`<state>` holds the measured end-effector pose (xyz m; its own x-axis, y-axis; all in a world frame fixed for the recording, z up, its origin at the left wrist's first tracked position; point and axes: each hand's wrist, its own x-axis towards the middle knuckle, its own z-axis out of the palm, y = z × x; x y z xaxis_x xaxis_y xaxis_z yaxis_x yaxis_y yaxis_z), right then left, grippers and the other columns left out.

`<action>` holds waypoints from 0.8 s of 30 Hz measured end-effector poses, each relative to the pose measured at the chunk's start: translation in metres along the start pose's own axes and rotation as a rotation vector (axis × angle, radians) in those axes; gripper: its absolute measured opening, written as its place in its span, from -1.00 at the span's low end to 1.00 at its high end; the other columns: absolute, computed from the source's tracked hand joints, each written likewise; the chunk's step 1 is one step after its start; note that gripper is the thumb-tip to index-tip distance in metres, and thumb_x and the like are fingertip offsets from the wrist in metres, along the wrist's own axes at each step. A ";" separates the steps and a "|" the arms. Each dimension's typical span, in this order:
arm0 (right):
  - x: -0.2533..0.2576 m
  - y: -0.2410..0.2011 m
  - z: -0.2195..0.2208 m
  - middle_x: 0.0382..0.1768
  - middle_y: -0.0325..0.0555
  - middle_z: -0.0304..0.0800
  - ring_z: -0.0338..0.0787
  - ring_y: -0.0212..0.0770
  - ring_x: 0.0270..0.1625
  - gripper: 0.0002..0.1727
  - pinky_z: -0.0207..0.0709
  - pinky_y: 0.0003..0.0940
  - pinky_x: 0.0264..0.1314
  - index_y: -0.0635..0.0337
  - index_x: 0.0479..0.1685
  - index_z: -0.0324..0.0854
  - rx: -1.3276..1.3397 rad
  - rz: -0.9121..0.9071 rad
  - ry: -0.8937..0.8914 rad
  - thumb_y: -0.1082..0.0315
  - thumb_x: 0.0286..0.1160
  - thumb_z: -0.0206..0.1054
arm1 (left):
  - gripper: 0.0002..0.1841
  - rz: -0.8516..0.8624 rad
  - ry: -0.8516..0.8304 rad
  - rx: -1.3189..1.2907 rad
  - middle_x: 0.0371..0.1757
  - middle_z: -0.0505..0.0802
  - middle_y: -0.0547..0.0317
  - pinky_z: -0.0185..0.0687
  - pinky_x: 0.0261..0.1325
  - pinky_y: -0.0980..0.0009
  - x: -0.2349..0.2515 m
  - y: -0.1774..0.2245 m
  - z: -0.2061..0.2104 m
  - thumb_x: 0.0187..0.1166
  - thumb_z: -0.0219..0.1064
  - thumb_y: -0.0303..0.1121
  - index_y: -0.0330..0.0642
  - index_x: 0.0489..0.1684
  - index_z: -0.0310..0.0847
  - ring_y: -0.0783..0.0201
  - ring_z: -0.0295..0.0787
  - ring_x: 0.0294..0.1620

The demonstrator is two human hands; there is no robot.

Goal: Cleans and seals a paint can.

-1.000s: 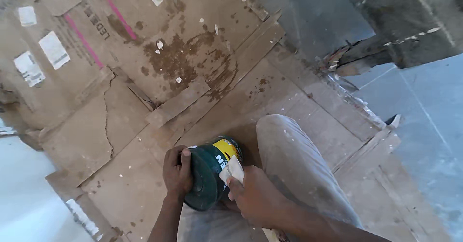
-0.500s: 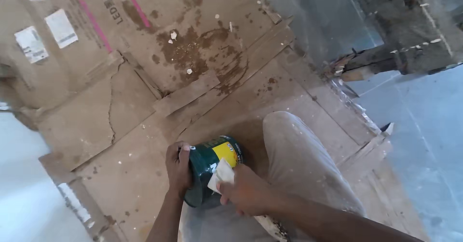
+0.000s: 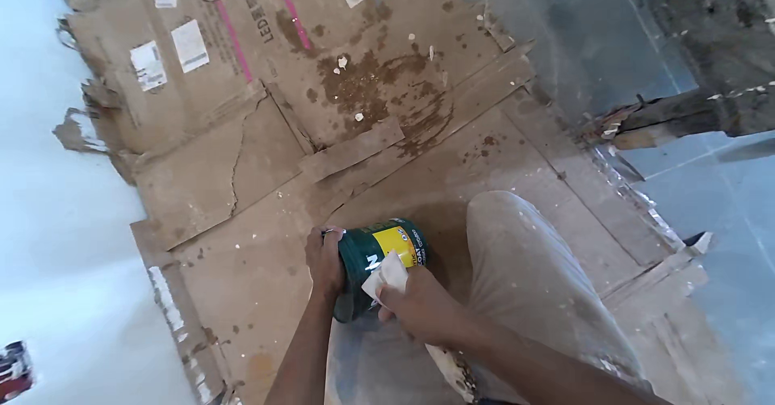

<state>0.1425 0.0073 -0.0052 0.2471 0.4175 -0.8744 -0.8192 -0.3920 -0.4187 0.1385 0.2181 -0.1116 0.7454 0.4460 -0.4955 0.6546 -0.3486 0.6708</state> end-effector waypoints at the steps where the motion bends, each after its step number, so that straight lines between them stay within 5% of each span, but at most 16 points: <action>1: 0.002 0.001 -0.002 -0.27 -0.19 0.88 0.70 -0.32 -0.64 -0.63 0.61 -0.42 -0.60 0.13 0.18 0.46 0.042 0.022 -0.020 0.01 0.77 0.23 | -0.60 -0.003 -0.001 -0.005 -0.07 0.77 0.02 0.53 0.03 -0.18 0.001 -0.001 0.000 0.56 0.10 0.01 -0.04 0.04 0.66 0.00 0.69 0.04; 7: 0.014 0.001 -0.005 -0.32 -0.23 0.88 0.66 -0.36 -0.69 -0.62 0.57 -0.46 -0.64 0.13 0.09 0.56 -0.023 -0.028 -0.048 -0.03 0.79 0.20 | -0.56 0.036 -0.002 -0.022 0.03 0.74 0.01 0.50 0.15 -0.23 0.012 -0.013 -0.003 0.60 0.06 0.07 -0.06 0.02 0.67 -0.01 0.65 0.15; 11: -0.006 -0.015 0.006 -0.35 -0.15 0.73 0.74 -0.24 -0.40 -0.64 0.67 -0.22 -0.29 0.13 -0.09 0.64 -0.340 -0.090 0.063 0.05 0.81 0.08 | -0.55 0.001 0.024 0.074 0.02 0.76 0.02 0.47 0.17 -0.31 0.008 -0.006 0.000 0.61 0.06 0.12 -0.02 0.01 0.68 -0.05 0.66 0.18; 17: -0.025 -0.009 0.036 -0.25 -0.08 0.71 0.78 -0.16 -0.21 -0.65 0.70 -0.16 -0.07 0.15 0.23 0.59 -0.381 -0.161 0.227 0.14 0.83 0.02 | -0.51 -0.015 0.057 0.086 0.05 0.77 -0.06 0.33 0.31 -0.40 0.003 0.003 0.003 0.56 0.10 0.16 -0.04 0.03 0.70 -0.14 0.63 0.24; 24: -0.030 -0.009 0.057 -0.23 -0.07 0.72 0.79 -0.16 -0.18 -0.66 0.70 -0.17 -0.04 0.13 0.27 0.57 -0.430 -0.145 0.328 0.17 0.83 0.01 | -0.49 -0.032 0.054 0.113 0.13 0.76 -0.09 0.20 0.38 -0.46 -0.003 0.013 -0.002 0.59 0.10 0.20 -0.03 0.03 0.71 -0.20 0.57 0.32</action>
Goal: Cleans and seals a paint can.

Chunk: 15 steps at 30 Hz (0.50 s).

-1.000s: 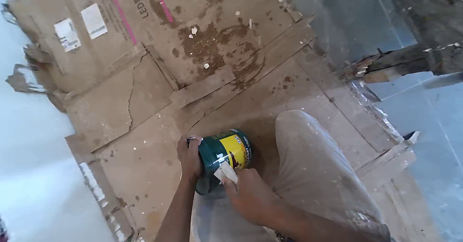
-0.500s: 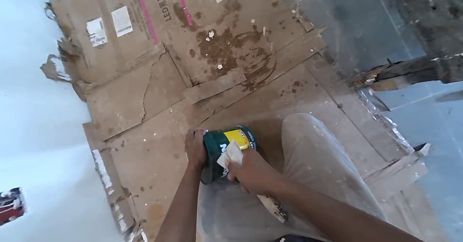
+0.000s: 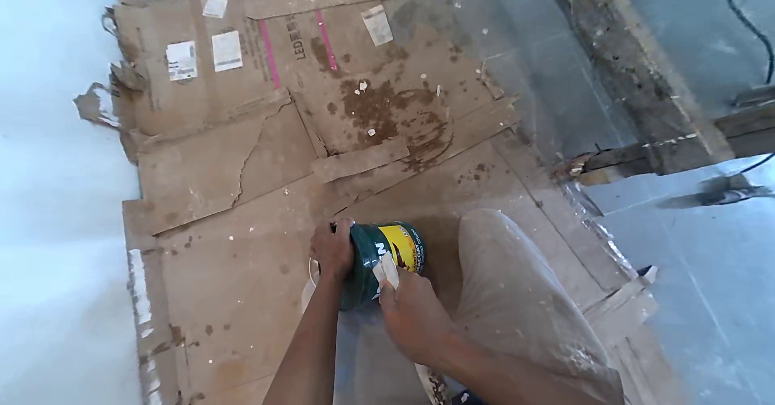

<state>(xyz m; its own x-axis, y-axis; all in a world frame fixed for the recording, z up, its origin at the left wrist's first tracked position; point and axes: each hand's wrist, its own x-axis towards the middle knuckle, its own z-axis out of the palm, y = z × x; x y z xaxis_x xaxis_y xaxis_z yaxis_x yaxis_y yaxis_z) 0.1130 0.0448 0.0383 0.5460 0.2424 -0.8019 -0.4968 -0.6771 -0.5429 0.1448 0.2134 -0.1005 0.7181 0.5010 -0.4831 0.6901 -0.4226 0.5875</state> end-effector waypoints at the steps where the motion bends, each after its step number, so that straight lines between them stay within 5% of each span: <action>1: -0.001 -0.002 0.001 -0.23 -0.07 0.71 0.79 -0.15 -0.17 -0.67 0.70 -0.16 -0.05 0.14 0.25 0.57 -0.007 0.006 0.010 0.18 0.83 0.00 | -0.49 0.004 0.001 -0.001 0.13 0.76 -0.10 0.21 0.38 -0.46 -0.001 0.000 -0.001 0.59 0.11 0.20 -0.03 0.03 0.72 -0.21 0.57 0.32; 7: 0.009 -0.008 0.004 -0.27 -0.06 0.71 0.79 -0.16 -0.26 -0.73 0.70 -0.14 -0.14 0.18 0.08 0.57 0.019 0.022 0.008 0.20 0.74 0.10 | -0.45 -0.022 -0.030 0.021 0.21 0.80 -0.09 0.13 0.50 -0.47 0.004 -0.008 -0.007 0.65 0.04 0.22 -0.01 0.09 0.74 -0.19 0.58 0.41; 11: 0.019 -0.008 0.000 -0.28 -0.05 0.78 0.73 -0.22 -0.58 -0.69 0.69 -0.24 -0.47 0.22 0.12 0.51 0.109 0.104 -0.044 0.14 0.75 0.13 | -0.46 -0.016 -0.046 0.017 0.21 0.79 -0.12 0.00 0.55 -0.48 0.003 -0.006 -0.011 0.72 0.01 0.17 -0.08 0.12 0.72 -0.21 0.55 0.43; 15: 0.023 0.001 -0.008 -0.34 -0.15 0.81 0.65 -0.32 -0.68 -0.70 0.61 -0.38 -0.59 0.18 0.07 0.51 0.192 0.150 -0.137 0.10 0.78 0.15 | -0.49 0.013 -0.031 0.024 0.18 0.79 -0.12 0.01 0.52 -0.48 0.002 -0.009 -0.009 0.69 0.07 0.15 -0.08 0.05 0.73 -0.23 0.54 0.41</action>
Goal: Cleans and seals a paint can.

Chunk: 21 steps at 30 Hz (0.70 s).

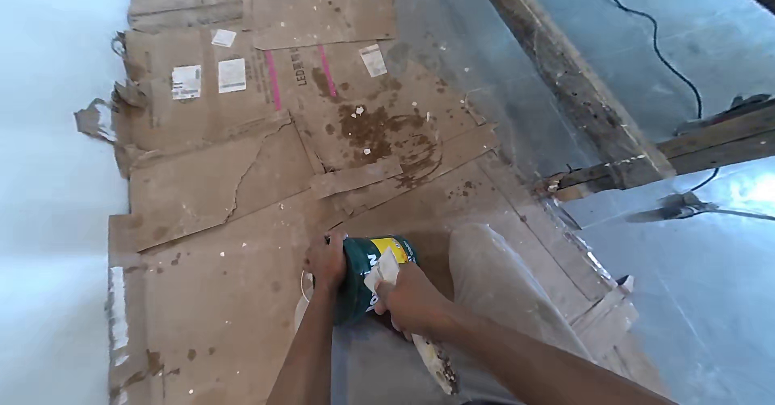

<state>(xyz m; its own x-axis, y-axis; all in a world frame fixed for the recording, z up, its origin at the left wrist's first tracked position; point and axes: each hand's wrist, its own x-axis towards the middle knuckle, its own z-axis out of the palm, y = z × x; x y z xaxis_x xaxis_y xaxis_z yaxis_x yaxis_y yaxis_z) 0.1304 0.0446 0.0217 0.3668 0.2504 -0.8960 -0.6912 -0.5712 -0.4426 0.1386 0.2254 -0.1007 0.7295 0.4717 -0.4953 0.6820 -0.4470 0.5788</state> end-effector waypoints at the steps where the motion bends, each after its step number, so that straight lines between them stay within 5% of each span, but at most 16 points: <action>1: 0.004 0.005 -0.006 -0.37 -0.19 0.83 0.65 -0.35 -0.70 -0.70 0.59 -0.42 -0.63 0.16 0.08 0.51 0.038 -0.005 -0.041 0.09 0.79 0.16 | -0.51 0.010 0.010 -0.003 0.12 0.81 -0.09 0.04 0.50 -0.48 0.001 -0.001 0.001 0.68 0.09 0.14 -0.06 0.02 0.75 -0.21 0.57 0.36; 7: 0.034 0.031 -0.027 -0.31 -0.18 0.88 0.66 -0.34 -0.70 -0.65 0.59 -0.43 -0.66 0.12 0.18 0.48 0.237 -0.086 -0.249 0.02 0.78 0.22 | -0.49 0.037 0.018 -0.001 0.11 0.78 -0.14 0.17 0.37 -0.49 0.006 -0.007 0.003 0.65 0.02 0.09 -0.12 0.05 0.73 -0.23 0.59 0.30; 14: 0.032 0.028 -0.016 -0.31 -0.15 0.79 0.70 -0.28 -0.54 -0.68 0.65 -0.30 -0.44 0.17 0.12 0.55 0.160 -0.199 -0.171 0.10 0.72 0.22 | -0.53 0.091 0.023 -0.101 0.02 0.78 -0.06 0.32 0.25 -0.38 0.013 -0.022 0.006 0.62 -0.02 0.02 -0.13 -0.01 0.70 -0.10 0.64 0.18; 19: 0.051 0.039 -0.025 -0.32 -0.19 0.86 0.63 -0.36 -0.71 -0.63 0.56 -0.44 -0.66 0.13 0.20 0.50 0.386 -0.125 -0.365 0.02 0.76 0.24 | -0.55 0.061 0.016 -0.193 -0.04 0.77 0.00 0.46 0.13 -0.23 0.016 -0.025 0.006 0.58 0.01 0.03 -0.10 0.00 0.68 0.01 0.67 0.08; 21: 0.062 0.049 -0.026 -0.32 -0.18 0.85 0.62 -0.37 -0.71 -0.61 0.56 -0.46 -0.67 0.12 0.21 0.51 0.457 -0.106 -0.451 -0.01 0.77 0.24 | -0.58 0.038 -0.005 -0.273 -0.15 0.77 0.08 0.59 -0.02 -0.02 0.014 -0.027 0.006 0.57 0.04 0.02 -0.10 0.00 0.64 0.15 0.71 -0.08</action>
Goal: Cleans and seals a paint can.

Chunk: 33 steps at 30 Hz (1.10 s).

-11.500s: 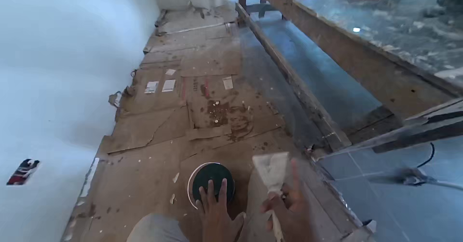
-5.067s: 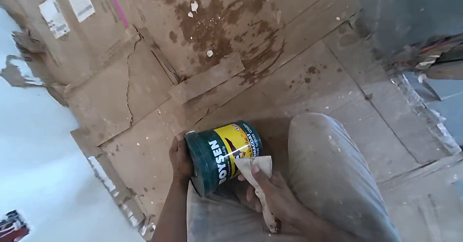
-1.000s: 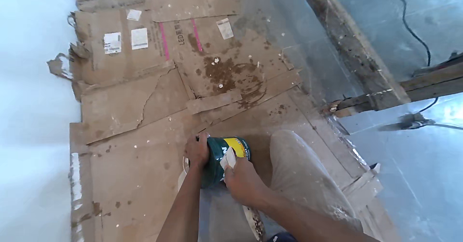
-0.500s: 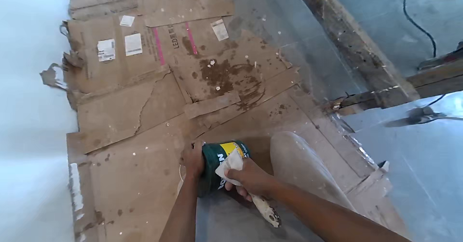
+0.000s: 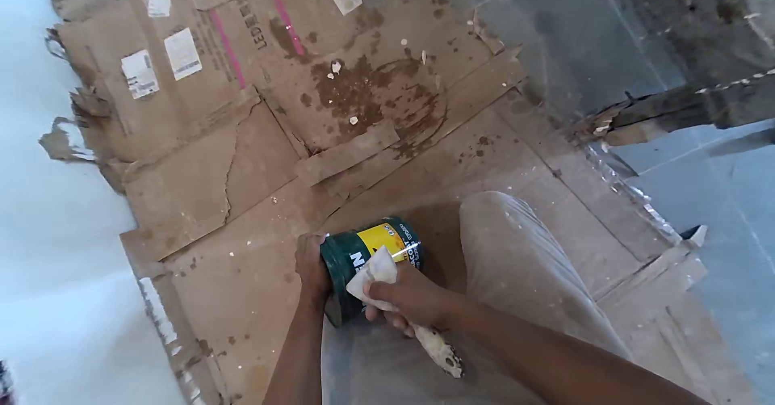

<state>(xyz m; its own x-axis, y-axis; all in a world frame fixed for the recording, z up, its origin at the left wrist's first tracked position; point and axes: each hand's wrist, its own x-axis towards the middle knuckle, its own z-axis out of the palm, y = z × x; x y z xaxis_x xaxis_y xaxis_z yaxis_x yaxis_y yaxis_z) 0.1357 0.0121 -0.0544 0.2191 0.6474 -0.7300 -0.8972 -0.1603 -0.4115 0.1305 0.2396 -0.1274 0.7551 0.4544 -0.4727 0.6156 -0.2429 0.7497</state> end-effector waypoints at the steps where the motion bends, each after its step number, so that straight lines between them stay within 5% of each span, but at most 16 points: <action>1: 0.004 0.002 -0.003 -0.34 -0.18 0.84 0.61 -0.38 -0.71 -0.61 0.56 -0.48 -0.68 0.13 0.20 0.52 0.037 0.007 -0.026 -0.01 0.77 0.24 | -0.60 -0.005 -0.011 -0.049 -0.19 0.76 0.12 0.62 -0.09 0.08 0.001 -0.001 0.000 0.57 0.05 0.00 -0.10 0.00 0.62 0.21 0.71 -0.14; 7: 0.019 0.022 -0.005 -0.33 -0.13 0.84 0.58 -0.42 -0.73 -0.63 0.52 -0.54 -0.71 0.15 0.20 0.53 0.293 -0.077 -0.110 0.04 0.78 0.24 | -0.69 -0.034 -0.045 -0.185 -0.33 0.74 0.27 0.67 -0.24 0.34 0.004 0.005 0.001 0.58 0.06 -0.05 -0.04 -0.08 0.56 0.40 0.70 -0.33; 11: 0.010 0.016 0.010 -0.29 -0.10 0.90 0.68 -0.33 -0.70 -0.64 0.59 -0.47 -0.67 0.17 0.21 0.49 0.196 -0.115 0.032 0.06 0.78 0.25 | -0.75 -0.037 -0.027 -0.267 -0.38 0.73 0.30 0.69 -0.25 0.38 0.010 0.003 0.003 0.57 0.08 -0.10 -0.03 -0.20 0.56 0.42 0.70 -0.35; 17: 0.007 0.010 0.007 -0.30 -0.16 0.89 0.65 -0.34 -0.70 -0.63 0.58 -0.46 -0.66 0.16 0.16 0.54 0.039 -0.112 0.093 0.02 0.75 0.28 | -0.72 0.007 0.006 -0.178 -0.30 0.72 0.24 0.68 -0.16 0.33 0.011 0.002 0.005 0.57 0.10 -0.12 -0.13 -0.13 0.58 0.40 0.69 -0.28; 20: -0.010 0.001 0.017 -0.26 -0.22 0.87 0.73 -0.34 -0.54 -0.68 0.68 -0.38 -0.44 0.13 0.08 0.63 -0.236 -0.148 0.224 0.06 0.75 0.23 | -0.67 0.007 0.011 -0.091 -0.20 0.75 0.10 0.63 -0.09 0.07 0.005 0.003 0.006 0.57 0.11 -0.06 -0.12 -0.11 0.63 0.19 0.70 -0.15; 23: -0.027 -0.008 0.042 -0.18 -0.13 0.81 0.82 -0.28 -0.18 -0.66 0.73 -0.27 -0.03 0.16 0.23 0.62 -0.407 -0.161 0.331 0.13 0.79 0.13 | -0.60 0.005 0.004 0.008 -0.11 0.77 0.02 0.60 -0.02 -0.10 0.005 0.002 0.006 0.60 0.07 0.01 -0.11 -0.05 0.66 0.06 0.72 -0.04; 27: -0.036 -0.018 0.065 -0.13 -0.04 0.75 0.80 -0.17 -0.11 -0.59 0.71 -0.18 0.04 0.14 0.47 0.49 -0.507 -0.090 0.370 0.16 0.85 0.00 | -0.57 -0.007 0.011 0.047 -0.05 0.78 0.00 0.51 0.07 -0.24 0.006 0.003 0.007 0.58 0.06 0.05 -0.08 -0.03 0.67 -0.01 0.70 0.06; 33: -0.039 -0.014 0.081 -0.16 -0.08 0.73 0.80 -0.18 -0.12 -0.64 0.72 -0.19 0.00 0.11 0.38 0.49 -0.451 -0.042 0.424 0.18 0.81 0.02 | -0.59 -0.009 0.020 0.057 -0.03 0.80 0.06 0.43 0.12 -0.32 0.004 0.005 0.006 0.58 0.07 0.10 0.03 -0.03 0.69 -0.02 0.69 0.11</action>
<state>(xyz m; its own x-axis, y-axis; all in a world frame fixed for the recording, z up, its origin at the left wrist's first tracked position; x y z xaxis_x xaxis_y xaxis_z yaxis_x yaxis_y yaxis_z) 0.1088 0.0491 0.0240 0.4665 0.3226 -0.8236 -0.6546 -0.5003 -0.5668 0.1377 0.2351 -0.1282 0.7452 0.4740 -0.4690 0.6344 -0.2873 0.7176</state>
